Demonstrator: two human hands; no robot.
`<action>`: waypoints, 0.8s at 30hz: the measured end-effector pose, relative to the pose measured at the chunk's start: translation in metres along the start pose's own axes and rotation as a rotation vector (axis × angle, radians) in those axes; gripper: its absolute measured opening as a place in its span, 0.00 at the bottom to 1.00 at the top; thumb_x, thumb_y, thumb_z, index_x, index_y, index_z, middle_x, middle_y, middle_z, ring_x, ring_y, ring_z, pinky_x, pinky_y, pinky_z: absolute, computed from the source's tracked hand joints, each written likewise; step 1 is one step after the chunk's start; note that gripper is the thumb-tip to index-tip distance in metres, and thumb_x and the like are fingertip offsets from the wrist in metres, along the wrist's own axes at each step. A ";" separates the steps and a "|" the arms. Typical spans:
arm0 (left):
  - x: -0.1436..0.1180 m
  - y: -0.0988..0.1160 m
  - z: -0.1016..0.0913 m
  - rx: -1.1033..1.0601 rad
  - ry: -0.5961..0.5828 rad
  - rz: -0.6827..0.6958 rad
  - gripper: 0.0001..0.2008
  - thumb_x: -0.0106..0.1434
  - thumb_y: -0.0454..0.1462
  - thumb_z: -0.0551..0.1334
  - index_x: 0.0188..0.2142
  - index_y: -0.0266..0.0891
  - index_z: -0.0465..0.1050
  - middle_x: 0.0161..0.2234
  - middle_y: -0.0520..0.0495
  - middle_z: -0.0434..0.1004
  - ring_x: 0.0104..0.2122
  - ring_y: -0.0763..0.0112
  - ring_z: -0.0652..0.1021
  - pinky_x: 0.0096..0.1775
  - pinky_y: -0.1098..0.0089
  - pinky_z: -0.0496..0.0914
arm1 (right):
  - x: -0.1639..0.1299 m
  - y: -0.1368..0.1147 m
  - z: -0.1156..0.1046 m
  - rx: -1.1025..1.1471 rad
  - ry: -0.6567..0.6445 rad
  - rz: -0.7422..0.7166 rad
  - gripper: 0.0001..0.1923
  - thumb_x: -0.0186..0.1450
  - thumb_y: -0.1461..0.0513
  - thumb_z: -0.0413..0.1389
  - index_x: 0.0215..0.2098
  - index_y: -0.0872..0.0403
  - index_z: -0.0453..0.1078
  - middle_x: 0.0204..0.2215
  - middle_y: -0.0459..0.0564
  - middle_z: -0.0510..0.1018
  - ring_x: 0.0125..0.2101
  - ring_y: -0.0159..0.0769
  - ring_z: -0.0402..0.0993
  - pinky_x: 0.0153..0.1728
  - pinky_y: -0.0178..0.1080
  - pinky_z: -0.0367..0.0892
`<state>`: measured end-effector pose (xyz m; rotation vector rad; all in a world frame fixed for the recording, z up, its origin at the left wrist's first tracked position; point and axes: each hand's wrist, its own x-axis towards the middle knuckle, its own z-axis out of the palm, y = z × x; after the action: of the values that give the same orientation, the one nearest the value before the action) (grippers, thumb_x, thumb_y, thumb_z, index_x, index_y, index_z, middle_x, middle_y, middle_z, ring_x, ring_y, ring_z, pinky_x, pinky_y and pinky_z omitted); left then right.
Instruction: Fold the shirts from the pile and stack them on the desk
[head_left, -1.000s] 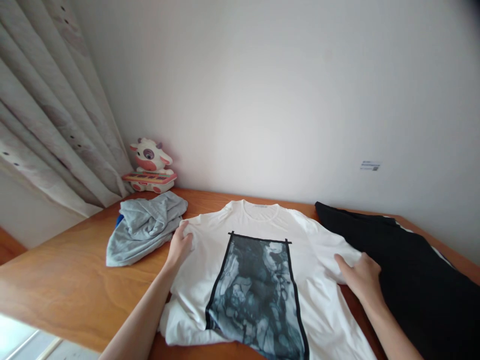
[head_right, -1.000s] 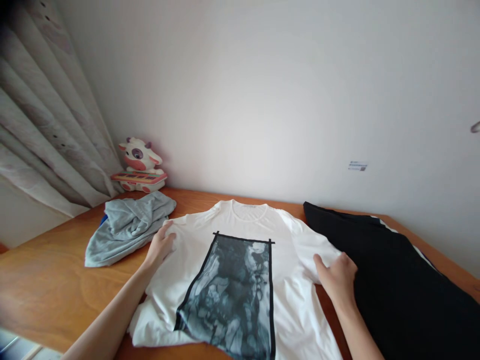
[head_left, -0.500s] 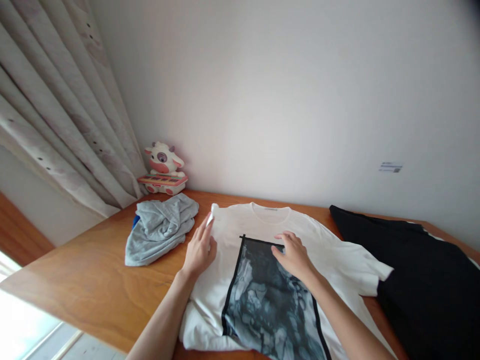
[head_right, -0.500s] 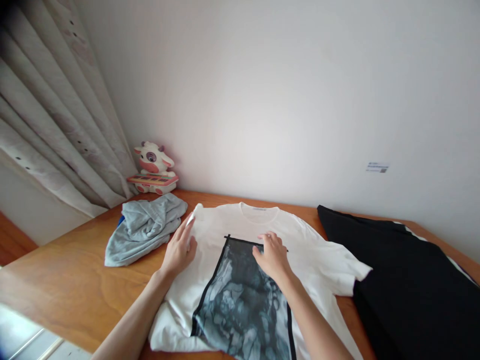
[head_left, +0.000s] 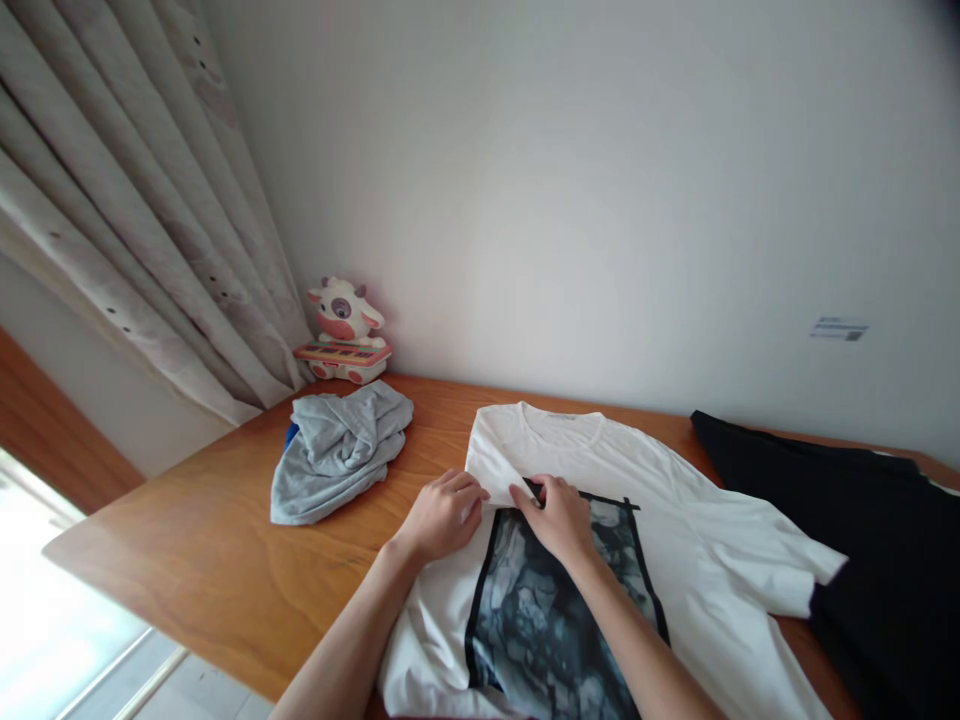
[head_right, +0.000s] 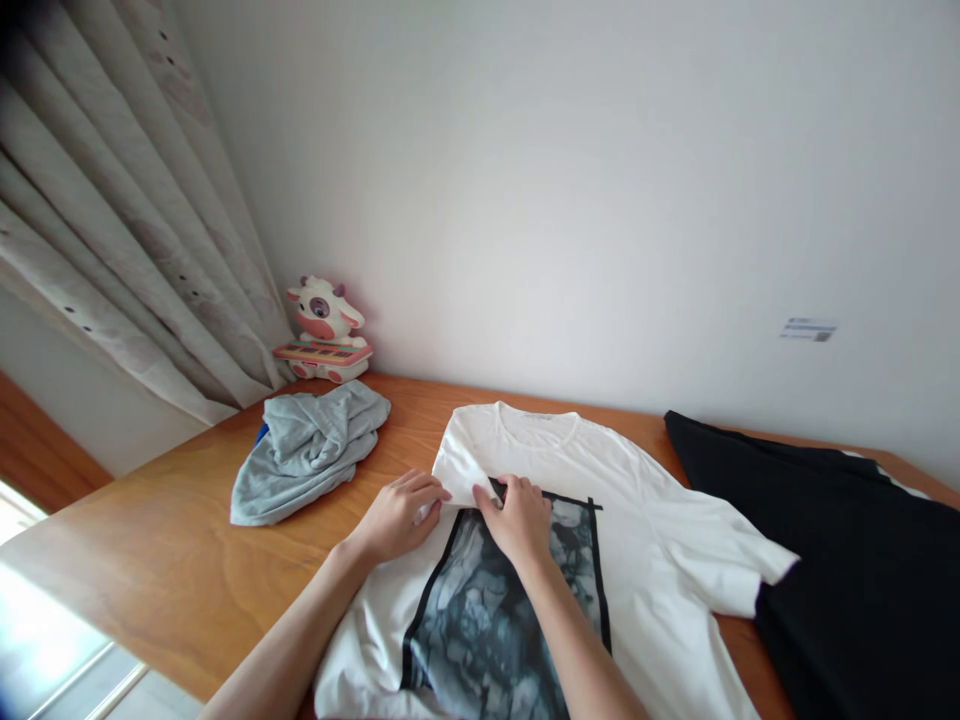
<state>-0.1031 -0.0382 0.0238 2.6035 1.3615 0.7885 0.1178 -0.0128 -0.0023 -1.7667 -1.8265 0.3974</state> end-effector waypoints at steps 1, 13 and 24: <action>0.000 0.000 -0.001 -0.023 0.019 -0.031 0.14 0.67 0.33 0.55 0.45 0.43 0.78 0.42 0.44 0.81 0.42 0.62 0.80 0.47 0.63 0.74 | -0.002 0.000 0.001 -0.042 0.011 -0.016 0.21 0.66 0.46 0.57 0.46 0.53 0.76 0.39 0.57 0.81 0.45 0.53 0.76 0.45 0.46 0.64; -0.001 0.008 -0.005 -0.041 -0.079 0.103 0.28 0.54 0.38 0.68 0.56 0.40 0.72 0.51 0.40 0.77 0.49 0.54 0.76 0.53 0.57 0.71 | -0.002 0.009 0.004 0.582 0.071 0.062 0.19 0.66 0.42 0.51 0.39 0.47 0.62 0.20 0.44 0.73 0.23 0.42 0.72 0.27 0.38 0.60; -0.004 0.010 -0.010 -0.211 -0.054 0.039 0.09 0.64 0.40 0.62 0.42 0.42 0.78 0.35 0.47 0.79 0.34 0.67 0.78 0.39 0.68 0.73 | 0.008 0.018 0.007 0.780 0.113 0.062 0.25 0.58 0.43 0.59 0.39 0.53 0.76 0.39 0.56 0.84 0.43 0.50 0.79 0.46 0.47 0.71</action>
<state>-0.1023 -0.0485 0.0343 2.4759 1.1487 0.8127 0.1284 -0.0021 -0.0168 -1.2594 -1.2754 0.8735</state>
